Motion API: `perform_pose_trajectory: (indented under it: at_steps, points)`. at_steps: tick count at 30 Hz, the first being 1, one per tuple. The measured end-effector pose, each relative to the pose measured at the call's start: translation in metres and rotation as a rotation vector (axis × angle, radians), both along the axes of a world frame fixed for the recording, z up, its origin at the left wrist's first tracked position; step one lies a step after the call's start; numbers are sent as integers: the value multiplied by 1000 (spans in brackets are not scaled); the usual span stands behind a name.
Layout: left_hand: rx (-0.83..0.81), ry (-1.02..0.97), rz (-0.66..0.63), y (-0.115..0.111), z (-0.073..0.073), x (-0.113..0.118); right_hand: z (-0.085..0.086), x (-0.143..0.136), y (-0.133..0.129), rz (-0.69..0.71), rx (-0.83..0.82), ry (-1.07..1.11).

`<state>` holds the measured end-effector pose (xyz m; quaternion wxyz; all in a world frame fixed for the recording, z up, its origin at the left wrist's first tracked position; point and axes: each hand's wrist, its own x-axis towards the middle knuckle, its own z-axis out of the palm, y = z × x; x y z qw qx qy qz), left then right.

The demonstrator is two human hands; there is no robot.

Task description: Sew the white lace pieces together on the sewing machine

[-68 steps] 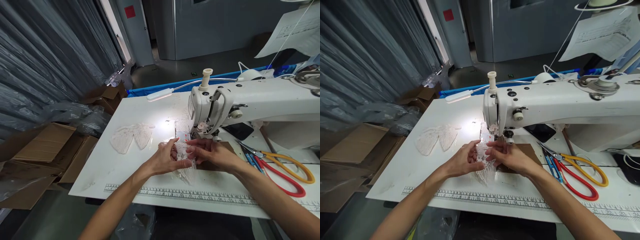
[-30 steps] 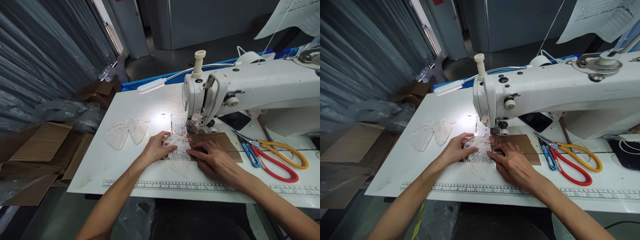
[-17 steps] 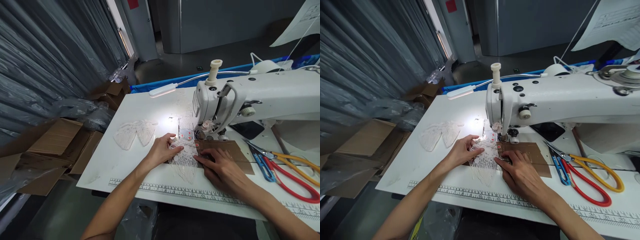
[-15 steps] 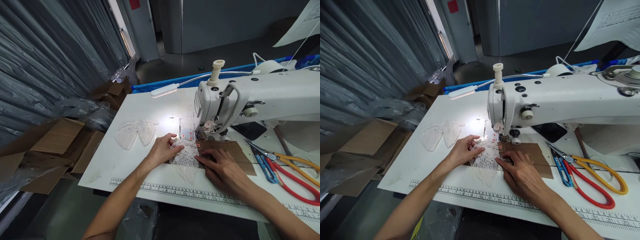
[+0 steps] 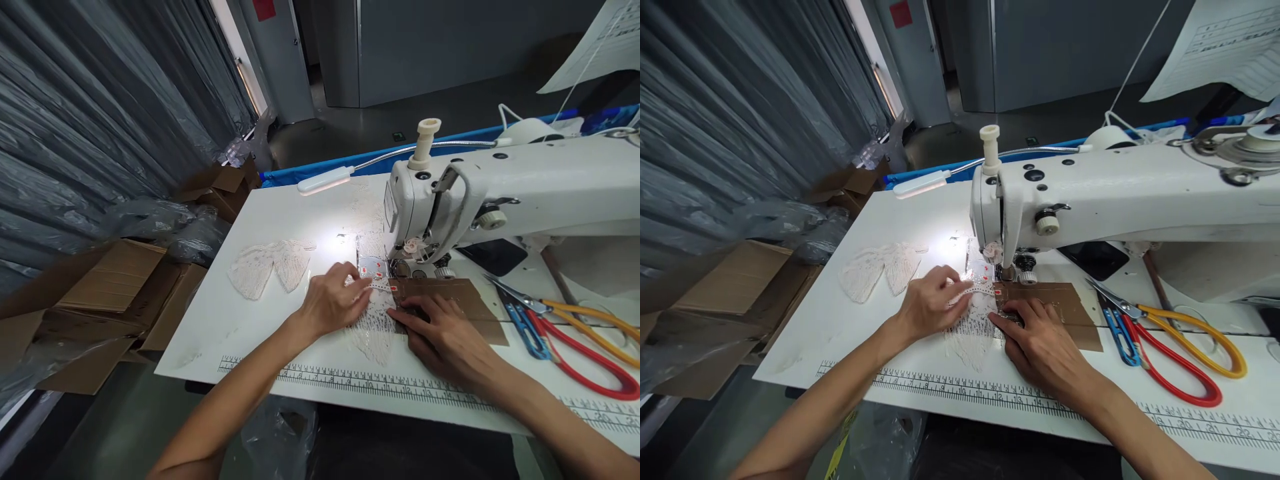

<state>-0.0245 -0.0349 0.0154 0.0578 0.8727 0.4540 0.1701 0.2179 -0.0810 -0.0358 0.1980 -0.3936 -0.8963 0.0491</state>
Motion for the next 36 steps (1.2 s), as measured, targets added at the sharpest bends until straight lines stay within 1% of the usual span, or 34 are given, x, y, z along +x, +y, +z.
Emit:
perform_pose_trajectory:
  at_steps: [2, 3, 4, 6, 9, 14, 18, 21, 23, 26, 31, 36]
  points:
    - [41, 98, -296, 5, 1, 7, 1, 0, 1, 2, 6, -10]
    - [42, 132, -407, 8, 1, 10, 1, 0, 1, -1, 9, -14]
    - [39, 159, -477, 11, 0, 12, 2, 0, 1, -5, 12, -17]
    - [25, 200, -524, 18, -1, 15, 2, 0, 2, -12, 14, -21]
    - [12, 226, -523, 23, -7, 15, 2, 0, 2, -10, 10, -23]
    - [19, 211, -479, 17, -14, 13, 1, 0, 1, -9, 11, -42]
    - [52, 267, -440, 18, -11, 18, 7, -2, 6, -21, 6, -79]
    - [77, 321, -407, 26, -8, 22, 12, -2, 15, -33, -6, -79]
    - [79, 337, -386, 31, -6, 24, 13, -1, 22, -22, -6, -62]
    - [82, 340, -374, 35, -6, 23, 9, 0, 26, -20, 13, -36]
    - [114, 344, -370, 34, -9, 21, 0, 1, 24, -57, 23, -28]
    - [145, 325, -385, 36, -11, 19, -3, 3, 26, -37, 15, -17]
